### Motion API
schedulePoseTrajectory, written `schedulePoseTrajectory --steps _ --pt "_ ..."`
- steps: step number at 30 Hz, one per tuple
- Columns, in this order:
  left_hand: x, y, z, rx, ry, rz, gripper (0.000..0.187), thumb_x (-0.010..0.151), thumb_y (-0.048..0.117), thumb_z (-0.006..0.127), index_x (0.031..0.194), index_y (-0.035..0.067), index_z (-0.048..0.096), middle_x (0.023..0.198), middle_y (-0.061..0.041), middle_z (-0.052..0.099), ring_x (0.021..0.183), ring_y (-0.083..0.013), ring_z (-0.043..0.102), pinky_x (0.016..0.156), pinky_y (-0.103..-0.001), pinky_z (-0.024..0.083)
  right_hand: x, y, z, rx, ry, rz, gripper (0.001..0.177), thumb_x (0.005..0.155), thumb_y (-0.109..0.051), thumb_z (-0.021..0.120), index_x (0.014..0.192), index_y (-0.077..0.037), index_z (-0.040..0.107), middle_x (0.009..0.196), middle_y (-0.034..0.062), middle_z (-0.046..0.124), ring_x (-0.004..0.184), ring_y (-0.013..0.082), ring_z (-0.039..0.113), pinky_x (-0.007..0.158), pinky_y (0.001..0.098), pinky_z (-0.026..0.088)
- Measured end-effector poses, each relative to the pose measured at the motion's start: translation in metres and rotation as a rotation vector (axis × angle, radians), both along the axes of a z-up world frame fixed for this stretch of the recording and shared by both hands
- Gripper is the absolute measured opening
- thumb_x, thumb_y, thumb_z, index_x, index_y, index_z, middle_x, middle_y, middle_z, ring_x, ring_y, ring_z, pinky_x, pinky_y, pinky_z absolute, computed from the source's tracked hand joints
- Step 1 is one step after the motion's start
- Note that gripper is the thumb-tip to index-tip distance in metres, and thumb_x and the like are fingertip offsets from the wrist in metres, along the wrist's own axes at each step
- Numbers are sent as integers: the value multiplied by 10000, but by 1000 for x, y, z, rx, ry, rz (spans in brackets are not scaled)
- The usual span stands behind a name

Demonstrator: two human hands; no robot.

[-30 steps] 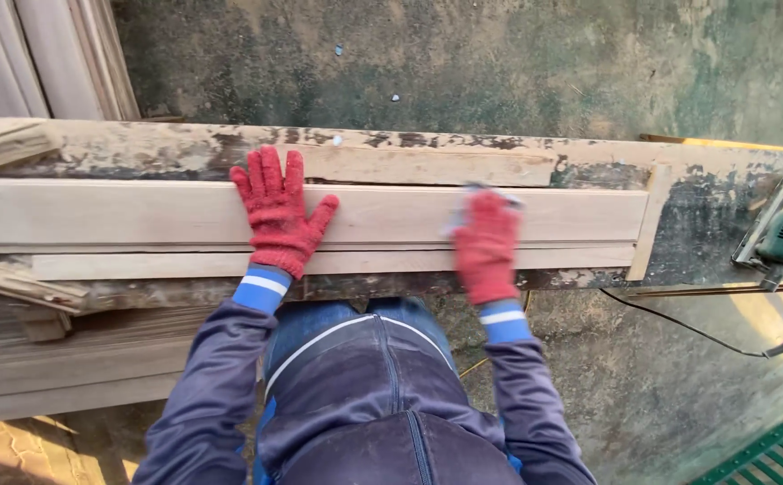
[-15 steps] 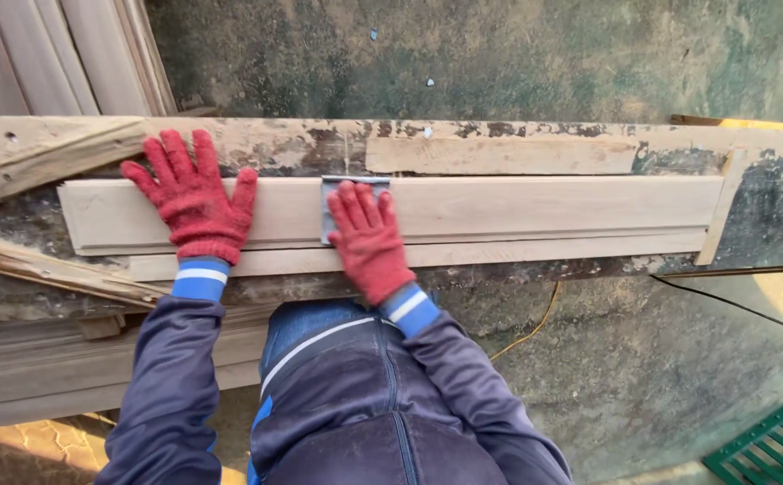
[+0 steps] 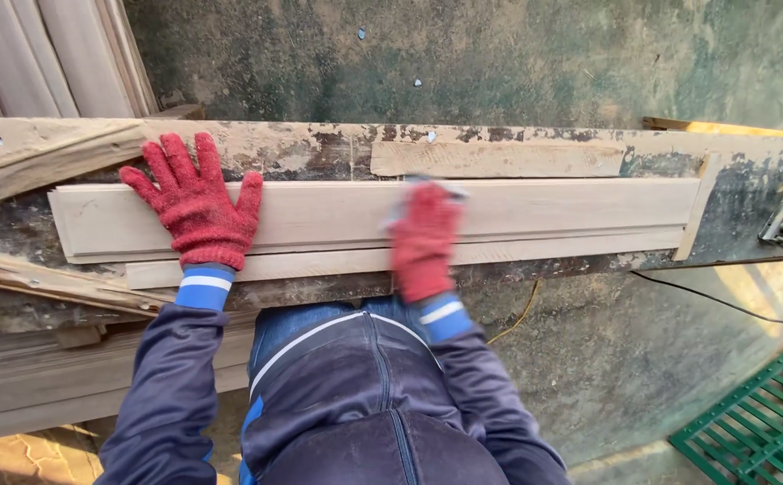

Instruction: Sanding a piece of wood trim using an orbital sander and manual sandpaper.

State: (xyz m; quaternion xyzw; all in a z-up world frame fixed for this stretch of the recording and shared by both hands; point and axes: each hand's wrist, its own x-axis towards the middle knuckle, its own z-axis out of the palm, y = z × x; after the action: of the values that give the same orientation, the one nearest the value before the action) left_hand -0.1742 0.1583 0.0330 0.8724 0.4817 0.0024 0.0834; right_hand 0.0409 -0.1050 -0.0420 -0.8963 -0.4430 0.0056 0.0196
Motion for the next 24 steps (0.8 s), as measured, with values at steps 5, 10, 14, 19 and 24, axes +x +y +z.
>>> schedulePoseTrajectory --steps 5,10,14,19,24 --pt "-14 7 -26 -33 -40 -64 878 1140 604 603 1740 12 358 1691 -242 18 1530 -483 -41 1152 -787 -66 25 -29 4 -33 100 269 637 1128 -433 189 1676 -134 59 1744 73 -24 1623 258 -3 1335 510 17" --pt "-10 7 -21 -56 1 -45 872 1154 608 596 1746 38 304 1689 -237 18 1533 -482 -35 1158 -788 -68 150 -102 27 -220 230 -379 623 1106 -315 207 1648 -79 12 1734 115 -41 1609 279 -18 1297 441 -32" --pt "-6 6 -13 -72 -14 -47 876 1152 586 584 1738 -10 322 1676 -271 35 1513 -519 -23 1138 -800 -63 109 -84 -33 -545 -560 -172 646 1140 -365 242 1680 -50 81 1752 121 28 1611 254 157 1035 270 485" --pt "-9 8 -24 -42 -35 -70 852 1168 552 592 1741 -23 335 1681 -263 39 1519 -524 -13 1137 -801 -66 8 8 18 104 115 347 640 1144 -396 239 1680 -130 11 1746 74 -76 1637 259 -41 1339 489 -70" --pt "-14 5 -30 4 -57 -90 837 1155 516 596 1714 -73 395 1678 -283 94 1510 -547 38 1127 -808 -38 140 -103 2 -56 -32 193 616 1153 -359 226 1675 -85 49 1747 80 -22 1630 238 -1 1343 446 -24"
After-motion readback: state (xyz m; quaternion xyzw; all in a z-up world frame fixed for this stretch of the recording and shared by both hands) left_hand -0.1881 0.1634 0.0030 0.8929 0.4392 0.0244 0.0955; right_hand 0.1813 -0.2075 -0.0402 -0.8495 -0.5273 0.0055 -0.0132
